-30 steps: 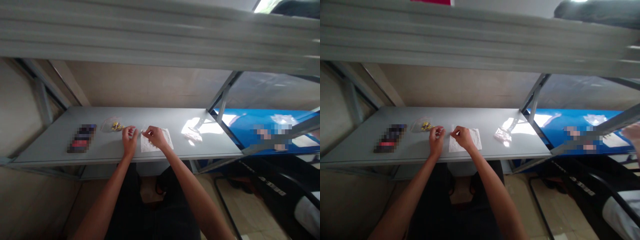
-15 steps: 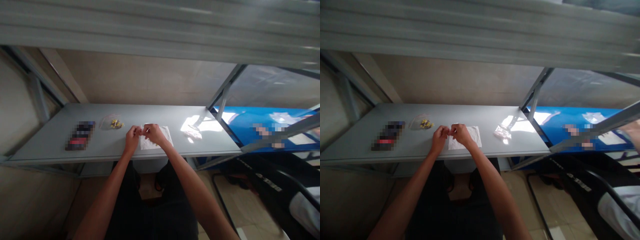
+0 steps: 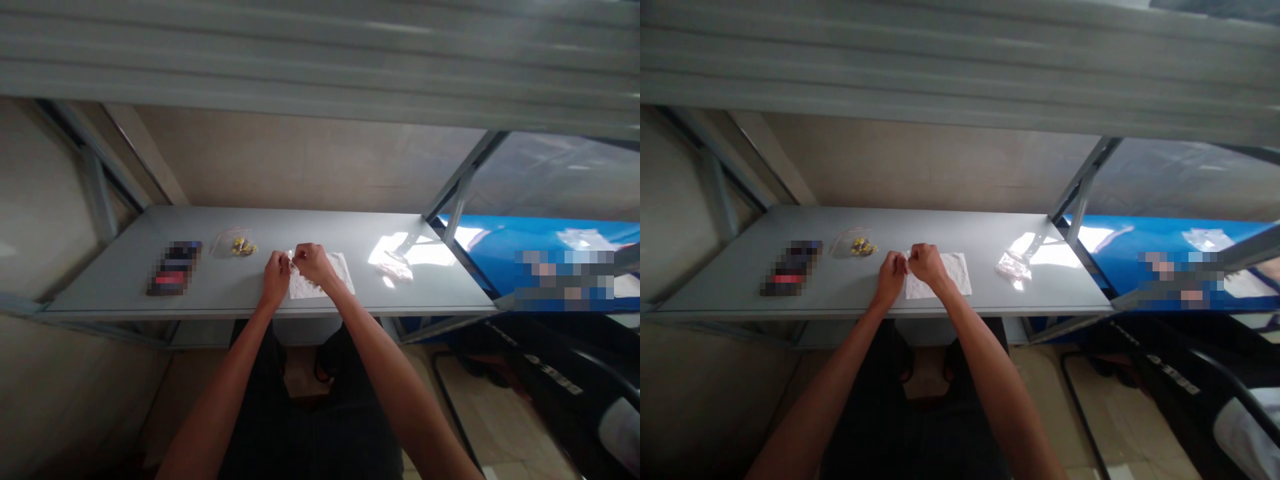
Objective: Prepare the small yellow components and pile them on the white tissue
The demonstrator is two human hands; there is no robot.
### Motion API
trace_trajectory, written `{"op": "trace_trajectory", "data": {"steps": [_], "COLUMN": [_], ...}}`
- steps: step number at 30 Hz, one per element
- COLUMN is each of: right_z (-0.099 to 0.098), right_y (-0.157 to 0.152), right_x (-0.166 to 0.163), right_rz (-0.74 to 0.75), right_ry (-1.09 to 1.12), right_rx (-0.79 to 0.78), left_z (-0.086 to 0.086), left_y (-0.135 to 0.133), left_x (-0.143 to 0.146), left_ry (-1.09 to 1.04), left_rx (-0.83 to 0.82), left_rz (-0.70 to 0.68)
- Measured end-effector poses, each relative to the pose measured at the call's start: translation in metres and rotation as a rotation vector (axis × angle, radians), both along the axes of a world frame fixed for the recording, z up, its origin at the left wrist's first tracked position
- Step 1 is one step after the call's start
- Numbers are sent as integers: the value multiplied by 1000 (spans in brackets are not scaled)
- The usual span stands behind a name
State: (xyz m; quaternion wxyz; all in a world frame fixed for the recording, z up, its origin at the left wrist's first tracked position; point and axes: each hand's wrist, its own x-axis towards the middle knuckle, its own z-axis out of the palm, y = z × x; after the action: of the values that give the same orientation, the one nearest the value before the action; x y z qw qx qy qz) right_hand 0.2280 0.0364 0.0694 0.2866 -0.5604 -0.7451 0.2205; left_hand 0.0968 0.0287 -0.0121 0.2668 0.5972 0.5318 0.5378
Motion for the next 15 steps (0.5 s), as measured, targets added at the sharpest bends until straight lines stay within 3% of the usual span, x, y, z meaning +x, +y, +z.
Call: {"op": "trace_trajectory", "data": {"steps": [7,11,15], "right_z": [-1,-7,-16], "right_y": [-8,-7,-2], "right_x": [-2,3,12], "right_rz": [54,101,117], "right_ry": [68,74,-19], "right_rx": [-14,-49,94], "left_z": [4,8,8], "left_y": [-3,-5,-4], "left_x": [0,0,-1], "left_ry": [-78,16,127], "left_rx": [-17,-49,-29], "left_rz": [-15,-24,-41]}}
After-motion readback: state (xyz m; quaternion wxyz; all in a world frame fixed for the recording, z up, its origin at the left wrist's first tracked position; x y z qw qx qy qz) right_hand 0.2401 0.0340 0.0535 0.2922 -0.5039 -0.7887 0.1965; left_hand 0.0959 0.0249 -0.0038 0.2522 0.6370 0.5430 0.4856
